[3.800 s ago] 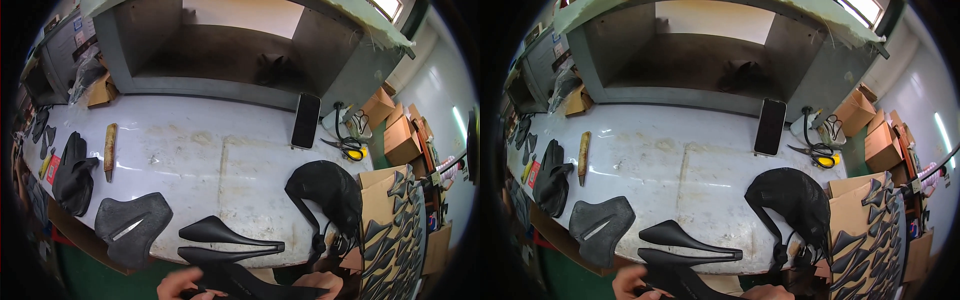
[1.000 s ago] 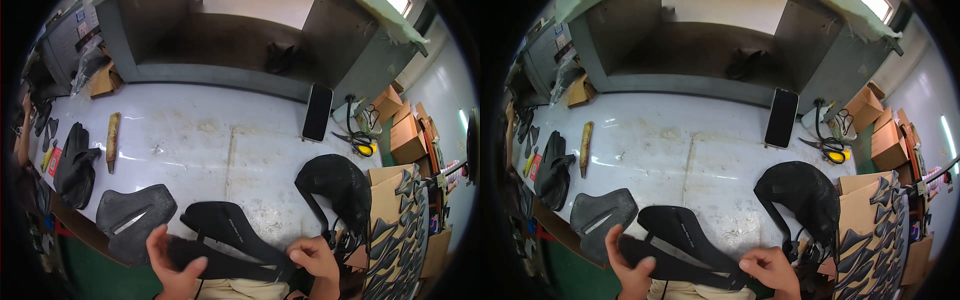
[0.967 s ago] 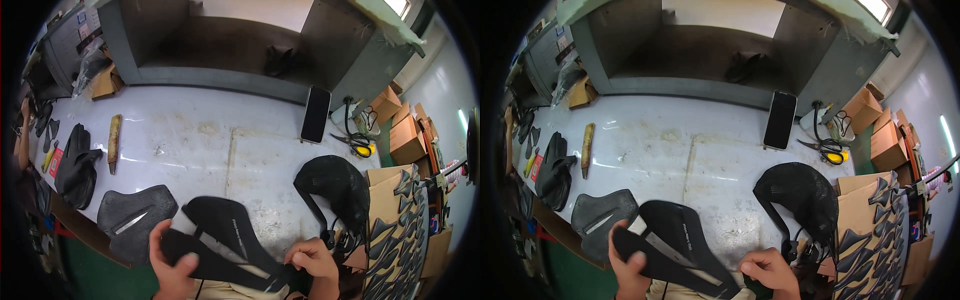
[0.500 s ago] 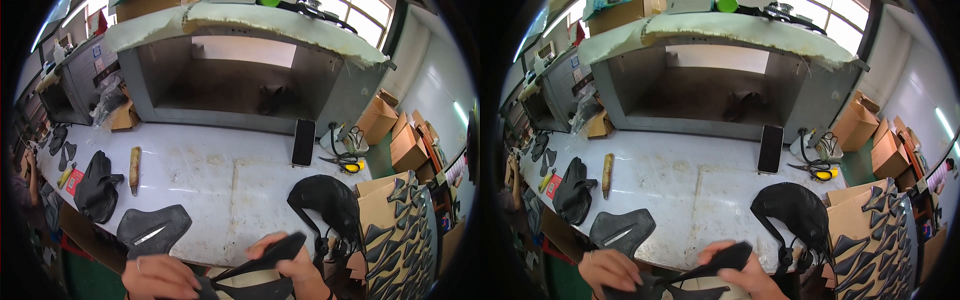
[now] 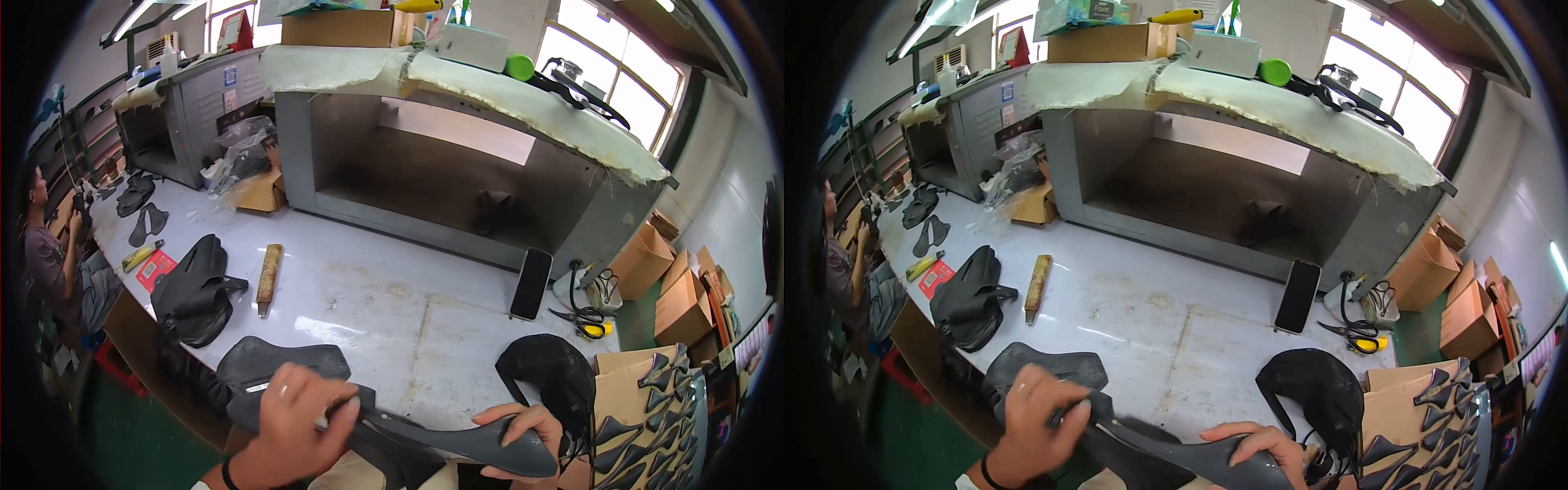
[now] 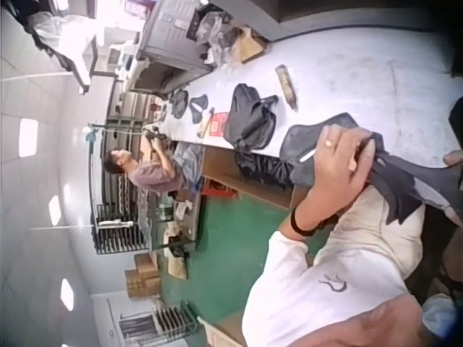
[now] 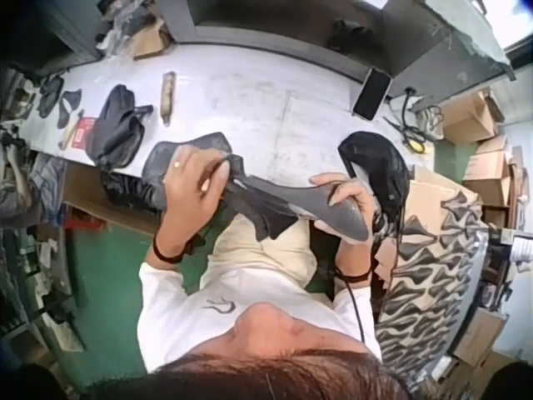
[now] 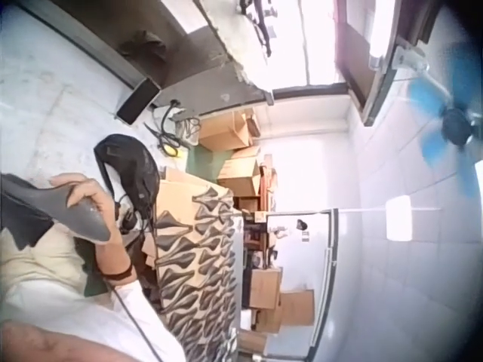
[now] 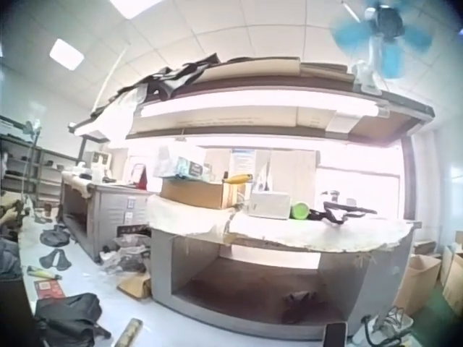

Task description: The person handles bicycle saddle components by hand at a workbench, walks over to a shelving rack to retrieve a board holding bicycle saddle bases, brings the board to the workstation, and continues fitting the saddle covers onto the bases.

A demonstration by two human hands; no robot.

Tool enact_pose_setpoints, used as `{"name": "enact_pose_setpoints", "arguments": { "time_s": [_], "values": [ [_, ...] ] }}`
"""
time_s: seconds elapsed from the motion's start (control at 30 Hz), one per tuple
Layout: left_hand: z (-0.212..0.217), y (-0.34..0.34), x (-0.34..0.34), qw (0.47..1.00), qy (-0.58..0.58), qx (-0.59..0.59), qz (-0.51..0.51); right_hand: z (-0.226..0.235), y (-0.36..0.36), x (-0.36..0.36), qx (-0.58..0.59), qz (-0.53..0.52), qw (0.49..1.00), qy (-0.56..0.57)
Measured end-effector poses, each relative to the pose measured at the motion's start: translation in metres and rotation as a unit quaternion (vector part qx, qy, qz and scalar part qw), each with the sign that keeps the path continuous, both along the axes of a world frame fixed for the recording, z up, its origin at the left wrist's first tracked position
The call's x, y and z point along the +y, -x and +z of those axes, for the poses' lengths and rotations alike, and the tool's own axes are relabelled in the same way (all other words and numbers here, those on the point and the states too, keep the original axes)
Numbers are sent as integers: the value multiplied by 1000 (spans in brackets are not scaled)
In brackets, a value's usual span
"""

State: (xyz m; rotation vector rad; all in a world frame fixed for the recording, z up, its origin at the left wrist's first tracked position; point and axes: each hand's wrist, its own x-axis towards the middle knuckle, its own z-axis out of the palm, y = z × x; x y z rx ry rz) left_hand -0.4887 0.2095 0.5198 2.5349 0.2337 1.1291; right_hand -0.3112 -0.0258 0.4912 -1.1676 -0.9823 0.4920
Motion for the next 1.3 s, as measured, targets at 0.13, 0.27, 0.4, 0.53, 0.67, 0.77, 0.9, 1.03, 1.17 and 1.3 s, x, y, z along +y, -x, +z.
{"name": "enact_pose_setpoints", "arguments": {
  "time_s": [0.13, 0.27, 0.4, 0.53, 0.67, 0.77, 0.9, 1.03, 1.17, 1.3],
  "values": [
    [2, 17, 13, 875, 406, 219, -143, 2, -8, -1, -10, 48, 998, -29],
    [-30, 25, 23, 710, 627, 216, -235, 17, 2, 10, -68, 109, 992, -19],
    [-66, 18, 12, 539, 766, 210, -279, -34, -2, 18, -30, -74, 996, -34],
    [-93, 7, -26, 382, 864, 128, -303, -106, 18, 35, -413, -88, 906, -35],
    [-86, 1, -55, 428, 839, 127, -310, -182, -11, -55, -121, 159, 957, 210],
    [-58, -5, -57, 441, 846, 133, -271, -81, 13, -7, -227, 153, 951, 141],
    [-62, -5, -59, 439, 842, 134, -285, -121, 16, -75, 45, 72, 970, 228],
    [-65, -7, -66, 400, 865, 123, -277, -62, 79, -24, 543, -101, 811, 195],
    [-64, -4, -56, 437, 847, 128, -276, -111, 27, -35, -8, 73, 986, 150],
    [-66, -5, -64, 444, 835, 159, -283, -130, 33, 5, -234, -31, 961, -145]
  ]
}}
